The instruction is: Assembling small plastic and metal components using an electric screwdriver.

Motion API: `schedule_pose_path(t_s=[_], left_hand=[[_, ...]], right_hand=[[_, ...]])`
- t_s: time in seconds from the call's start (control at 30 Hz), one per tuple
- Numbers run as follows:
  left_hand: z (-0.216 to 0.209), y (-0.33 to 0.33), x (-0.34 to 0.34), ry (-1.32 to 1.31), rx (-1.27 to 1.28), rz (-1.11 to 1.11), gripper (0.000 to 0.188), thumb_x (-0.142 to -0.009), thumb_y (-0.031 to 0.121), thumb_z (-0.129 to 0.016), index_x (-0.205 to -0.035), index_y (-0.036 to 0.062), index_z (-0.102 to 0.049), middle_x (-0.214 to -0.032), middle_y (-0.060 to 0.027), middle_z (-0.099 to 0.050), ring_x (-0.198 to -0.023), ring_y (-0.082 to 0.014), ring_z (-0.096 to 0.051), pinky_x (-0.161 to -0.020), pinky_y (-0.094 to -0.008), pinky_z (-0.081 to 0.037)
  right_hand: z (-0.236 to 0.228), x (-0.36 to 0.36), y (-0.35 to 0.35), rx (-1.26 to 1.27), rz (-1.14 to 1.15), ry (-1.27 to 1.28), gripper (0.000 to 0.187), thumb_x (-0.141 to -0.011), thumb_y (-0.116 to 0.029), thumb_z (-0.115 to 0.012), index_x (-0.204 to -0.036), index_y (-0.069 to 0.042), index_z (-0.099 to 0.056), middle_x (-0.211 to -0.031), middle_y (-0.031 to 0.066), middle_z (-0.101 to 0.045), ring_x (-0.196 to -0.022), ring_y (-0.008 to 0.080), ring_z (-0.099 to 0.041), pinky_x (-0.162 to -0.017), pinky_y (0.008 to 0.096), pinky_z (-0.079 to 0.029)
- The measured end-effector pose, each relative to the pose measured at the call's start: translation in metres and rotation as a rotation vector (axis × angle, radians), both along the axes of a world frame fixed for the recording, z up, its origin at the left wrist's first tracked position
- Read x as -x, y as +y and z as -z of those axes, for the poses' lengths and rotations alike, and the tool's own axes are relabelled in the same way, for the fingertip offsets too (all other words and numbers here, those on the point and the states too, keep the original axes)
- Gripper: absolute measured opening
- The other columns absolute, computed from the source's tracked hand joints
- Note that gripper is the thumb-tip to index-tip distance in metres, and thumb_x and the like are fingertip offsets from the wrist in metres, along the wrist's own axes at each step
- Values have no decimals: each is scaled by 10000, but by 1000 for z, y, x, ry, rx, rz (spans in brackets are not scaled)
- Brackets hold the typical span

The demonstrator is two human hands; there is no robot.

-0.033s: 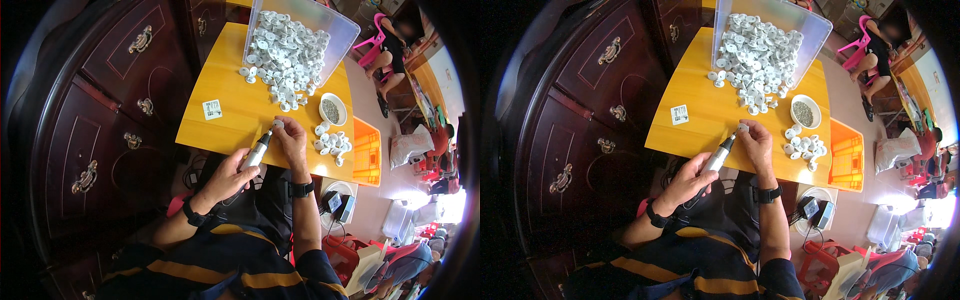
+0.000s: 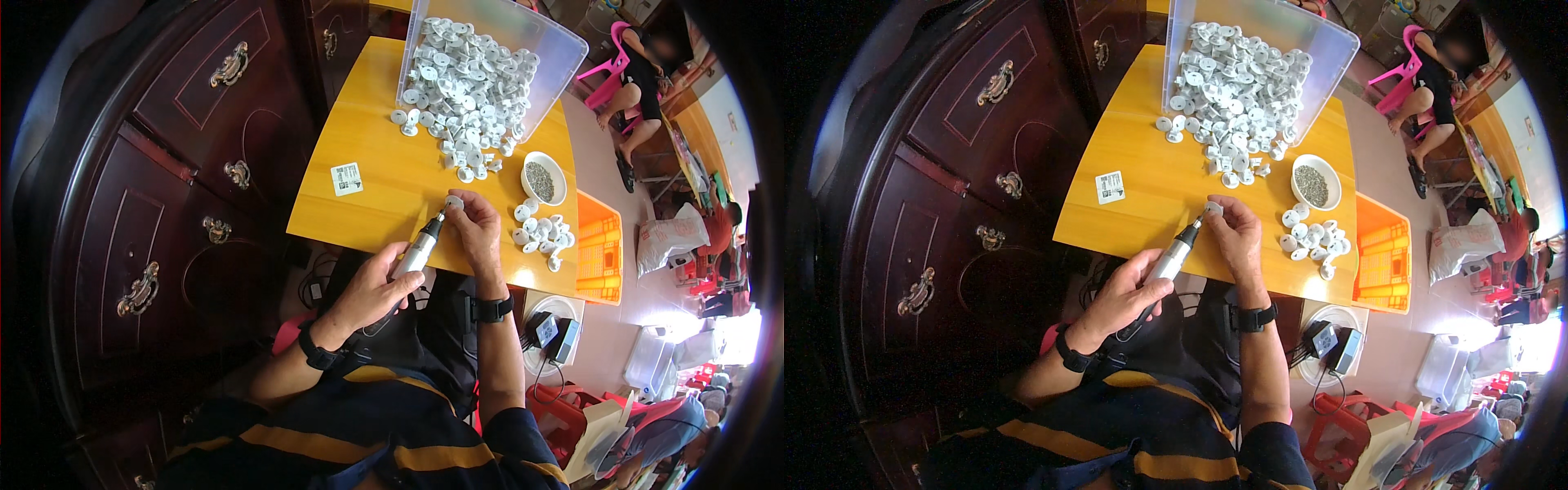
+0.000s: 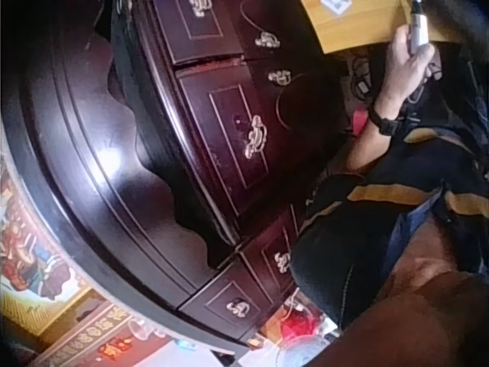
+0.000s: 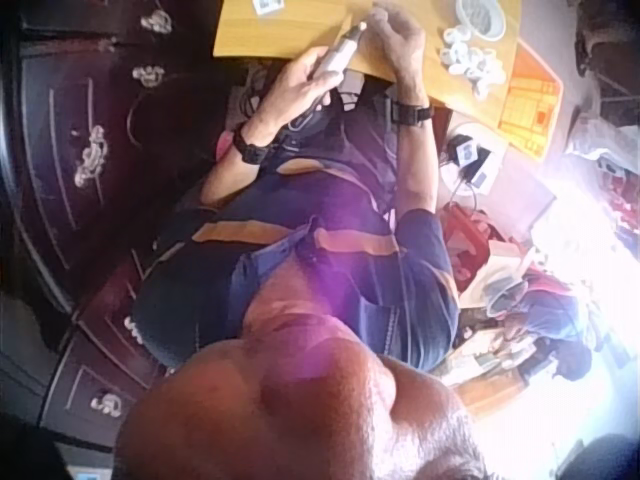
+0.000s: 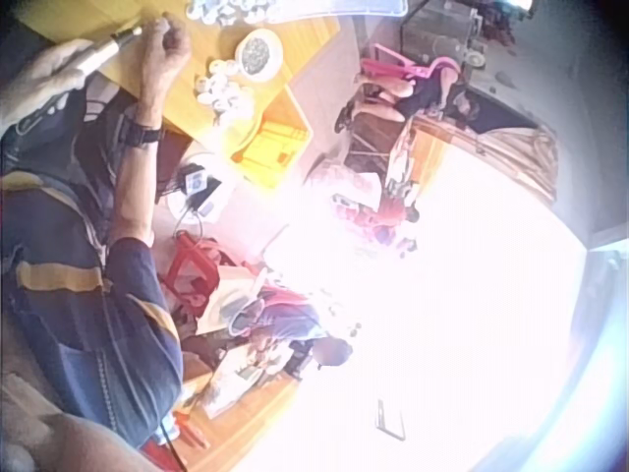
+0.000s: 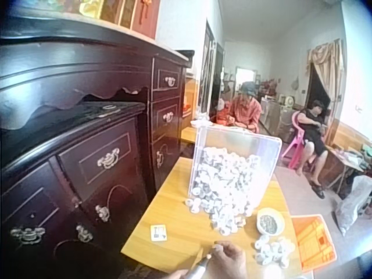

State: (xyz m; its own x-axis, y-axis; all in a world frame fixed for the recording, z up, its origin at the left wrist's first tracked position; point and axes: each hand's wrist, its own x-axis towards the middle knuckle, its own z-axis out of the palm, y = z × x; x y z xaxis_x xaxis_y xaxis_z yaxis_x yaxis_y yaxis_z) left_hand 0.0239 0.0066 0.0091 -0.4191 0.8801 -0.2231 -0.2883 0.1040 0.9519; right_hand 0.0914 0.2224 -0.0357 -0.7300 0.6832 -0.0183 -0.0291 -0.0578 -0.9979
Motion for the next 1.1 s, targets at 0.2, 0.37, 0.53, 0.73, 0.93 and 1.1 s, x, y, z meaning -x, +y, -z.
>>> schedule_pose_path(t_s=[0.2,0.37,0.53,0.73,0.93,1.1], left_hand=[[-2,0,-1,-19,0,-5,454,-958,224,-617,-1307,-19,-459,-831,-30,-594,-586,-73,-559,-515,-228,-468],[-10,1,-1,-92,12,7,426,-961,176,-599,-1314,-13,-453,-849,-33,-596,-576,-67,-549,-495,-220,-459],[-12,7,-1,-122,24,38,409,-978,181,-581,-1319,0,-444,-864,-38,-604,-585,-62,-557,-493,-210,-465],[-26,23,-5,-171,25,140,425,-1007,275,-557,-1328,20,-449,-911,-46,-605,-636,-60,-572,-535,-195,-477],[-28,44,-18,-243,-53,215,456,-1006,333,-555,-1323,22,-452,-913,-45,-603,-650,-65,-577,-555,-195,-484],[-27,40,-26,-206,-35,283,481,-991,263,-588,-1357,4,-413,-932,-66,-598,-656,-85,-582,-554,-212,-481]], right_hand=[[2,0,1,-18,-16,12,215,-901,9,-658,-1116,3,-667,-943,-6,-685,-849,53,-619,-789,204,-498],[10,-2,4,-27,-20,69,206,-899,22,-659,-1104,5,-666,-951,-4,-688,-854,50,-621,-783,202,-498],[5,-6,3,-4,13,126,214,-899,32,-655,-1111,6,-664,-958,0,-691,-859,49,-624,-779,201,-499],[-1,-25,13,25,98,96,232,-894,27,-659,-1125,3,-665,-953,6,-690,-833,58,-624,-753,206,-503],[-15,-49,23,18,213,126,227,-907,-7,-653,-1134,9,-660,-940,12,-683,-795,75,-617,-722,224,-507],[-25,-71,36,-113,289,63,228,-923,-53,-644,-1151,-43,-644,-910,18,-674,-759,78,-623,-667,223,-502]])
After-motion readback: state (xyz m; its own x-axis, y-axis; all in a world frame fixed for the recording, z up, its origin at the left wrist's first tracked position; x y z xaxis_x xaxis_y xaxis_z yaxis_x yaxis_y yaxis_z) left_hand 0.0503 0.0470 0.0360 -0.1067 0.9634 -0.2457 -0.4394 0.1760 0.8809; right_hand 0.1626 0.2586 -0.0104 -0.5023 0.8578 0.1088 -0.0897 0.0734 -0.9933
